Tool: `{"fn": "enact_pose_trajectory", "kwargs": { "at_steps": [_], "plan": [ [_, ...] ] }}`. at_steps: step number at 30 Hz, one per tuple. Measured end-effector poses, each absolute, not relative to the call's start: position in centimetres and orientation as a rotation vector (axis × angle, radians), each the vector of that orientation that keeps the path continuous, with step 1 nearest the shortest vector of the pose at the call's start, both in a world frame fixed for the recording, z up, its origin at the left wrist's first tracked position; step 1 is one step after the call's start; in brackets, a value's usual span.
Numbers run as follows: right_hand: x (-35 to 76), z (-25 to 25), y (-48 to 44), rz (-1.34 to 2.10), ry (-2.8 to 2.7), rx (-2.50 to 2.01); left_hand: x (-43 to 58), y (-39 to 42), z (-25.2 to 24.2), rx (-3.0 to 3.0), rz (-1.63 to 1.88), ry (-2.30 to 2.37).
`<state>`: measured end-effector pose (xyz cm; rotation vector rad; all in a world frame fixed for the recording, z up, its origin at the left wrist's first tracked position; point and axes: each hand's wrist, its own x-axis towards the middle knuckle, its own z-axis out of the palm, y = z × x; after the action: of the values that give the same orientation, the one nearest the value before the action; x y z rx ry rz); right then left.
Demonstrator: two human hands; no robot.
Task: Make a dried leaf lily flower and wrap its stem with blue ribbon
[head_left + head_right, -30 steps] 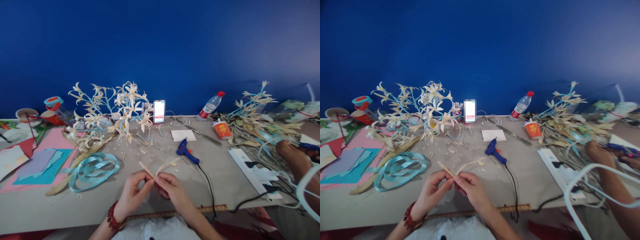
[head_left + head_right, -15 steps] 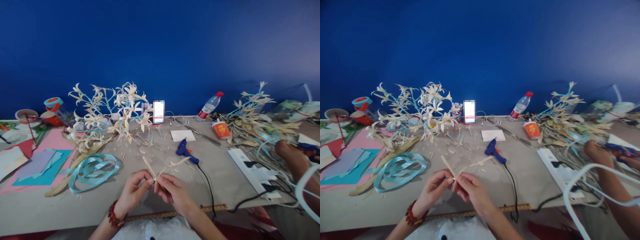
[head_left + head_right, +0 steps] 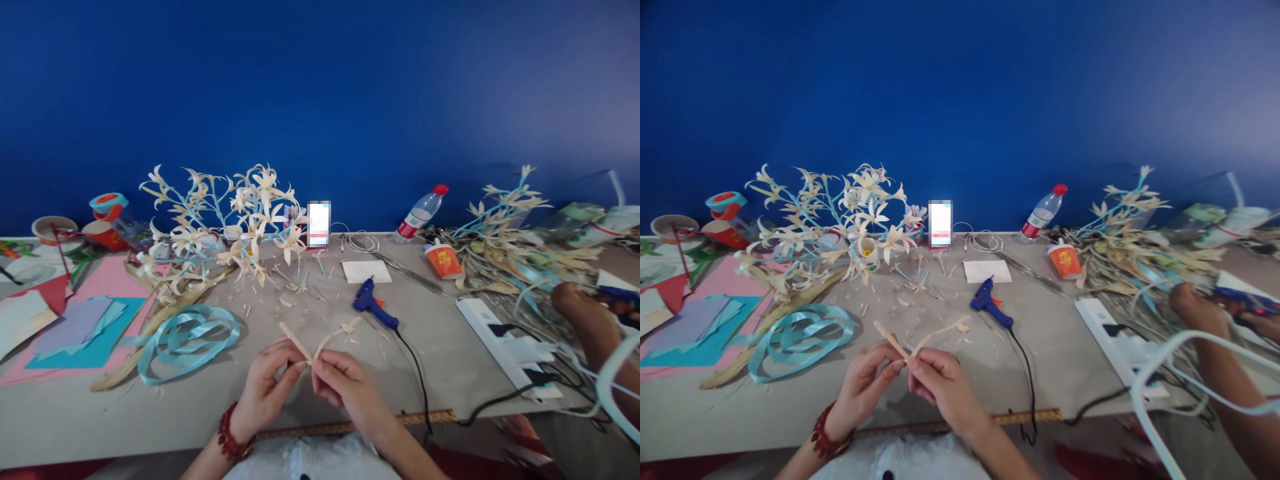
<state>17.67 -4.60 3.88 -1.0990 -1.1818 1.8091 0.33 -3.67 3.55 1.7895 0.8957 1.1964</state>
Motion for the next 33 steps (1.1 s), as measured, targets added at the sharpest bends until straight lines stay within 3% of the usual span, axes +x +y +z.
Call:
{"fn": "enact_pose_trajectory", "kwargs": {
  "at_steps": [8, 19, 30, 33],
  "plan": [
    [18.2, 3.6, -4.4, 2.09, -0.821, -0.948, -0.2, -3.2, 2.0, 1.671, 1.183, 0.871],
    [17.8, 4.0, -4.3, 1.787, -1.137, -1.081, 0.4, -2.6, 2.9, 1.743, 1.209, 0.85],
    [18.9, 4.2, -4.5, 2.319, -0.668, -0.821, 0.6, -2.2, 2.1, 1.751, 1.3, 0.725],
    [19.3, 4.0, -4.4, 2.227, -0.806, -0.867, 0.8, -2.0, 2.1, 1.701, 1.28, 0.731]
  ]
}}
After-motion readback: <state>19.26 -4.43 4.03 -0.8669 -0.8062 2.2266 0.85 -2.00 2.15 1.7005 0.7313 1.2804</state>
